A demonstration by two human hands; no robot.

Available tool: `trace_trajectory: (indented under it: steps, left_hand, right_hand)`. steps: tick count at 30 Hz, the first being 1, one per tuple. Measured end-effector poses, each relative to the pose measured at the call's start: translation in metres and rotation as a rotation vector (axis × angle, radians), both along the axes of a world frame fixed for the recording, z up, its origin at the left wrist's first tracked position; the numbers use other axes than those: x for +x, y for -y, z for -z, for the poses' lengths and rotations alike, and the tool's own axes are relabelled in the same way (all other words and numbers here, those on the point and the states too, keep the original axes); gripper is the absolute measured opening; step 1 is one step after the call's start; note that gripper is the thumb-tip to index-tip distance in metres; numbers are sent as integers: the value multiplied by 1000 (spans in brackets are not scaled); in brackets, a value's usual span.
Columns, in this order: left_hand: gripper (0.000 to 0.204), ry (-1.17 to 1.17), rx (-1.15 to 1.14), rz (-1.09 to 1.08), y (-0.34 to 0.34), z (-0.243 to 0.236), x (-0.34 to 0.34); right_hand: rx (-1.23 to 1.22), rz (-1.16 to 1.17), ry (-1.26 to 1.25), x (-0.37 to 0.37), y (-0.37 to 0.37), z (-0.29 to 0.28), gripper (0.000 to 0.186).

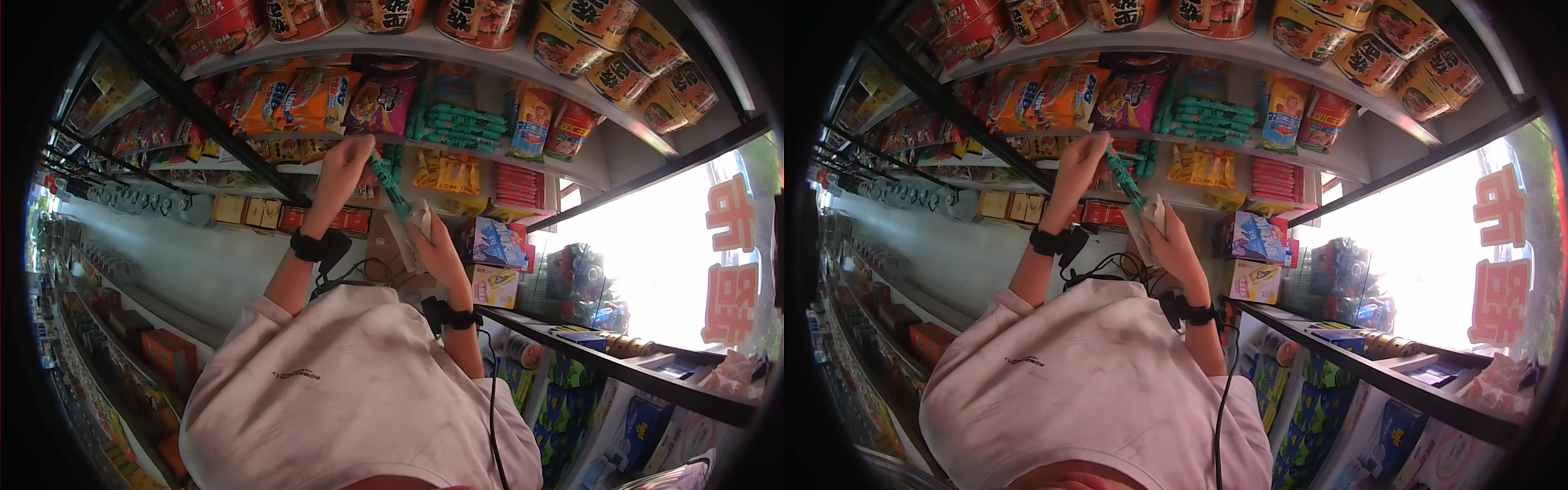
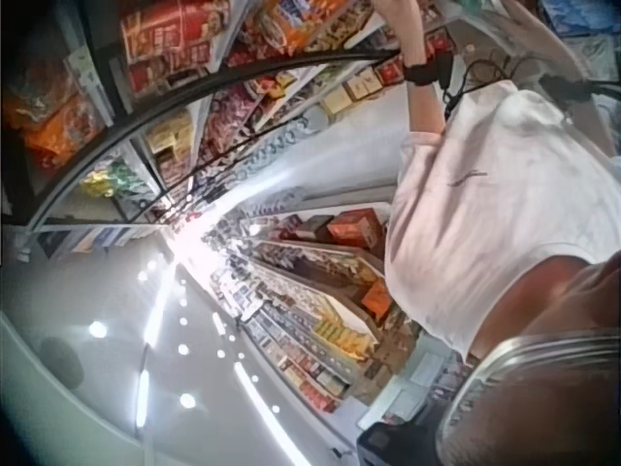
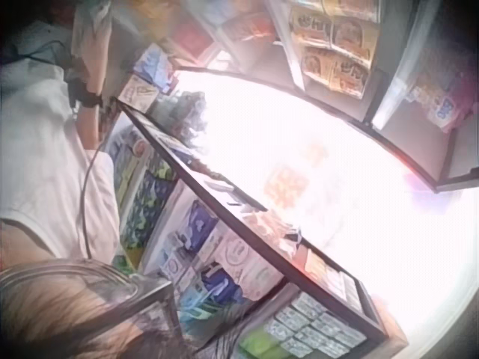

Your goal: Organizing and cleaning snack items on supermarket shelves.

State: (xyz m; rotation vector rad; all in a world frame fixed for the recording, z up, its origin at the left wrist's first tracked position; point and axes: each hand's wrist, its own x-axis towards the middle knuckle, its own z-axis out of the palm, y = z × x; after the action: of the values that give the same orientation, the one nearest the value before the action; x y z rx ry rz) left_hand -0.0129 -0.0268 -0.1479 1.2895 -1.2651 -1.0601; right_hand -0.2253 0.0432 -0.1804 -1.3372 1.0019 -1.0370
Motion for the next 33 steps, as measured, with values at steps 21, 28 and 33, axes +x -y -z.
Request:
trace_trajectory:
  steps: [21, 28, 33]
  left_hand:
    - [41, 356, -269, 36, 129, 66, -24]
    - [35, 477, -60, 348, 121, 46, -17]
    - [31, 433, -370, 219, 110, 56, -9]
  right_hand:
    - [-51, 251, -213, 60, 159, 45, 30]
    - [-48, 391, -354, 56, 184, 90, 32]
    - [-123, 508, -452, 71, 189, 86, 34]
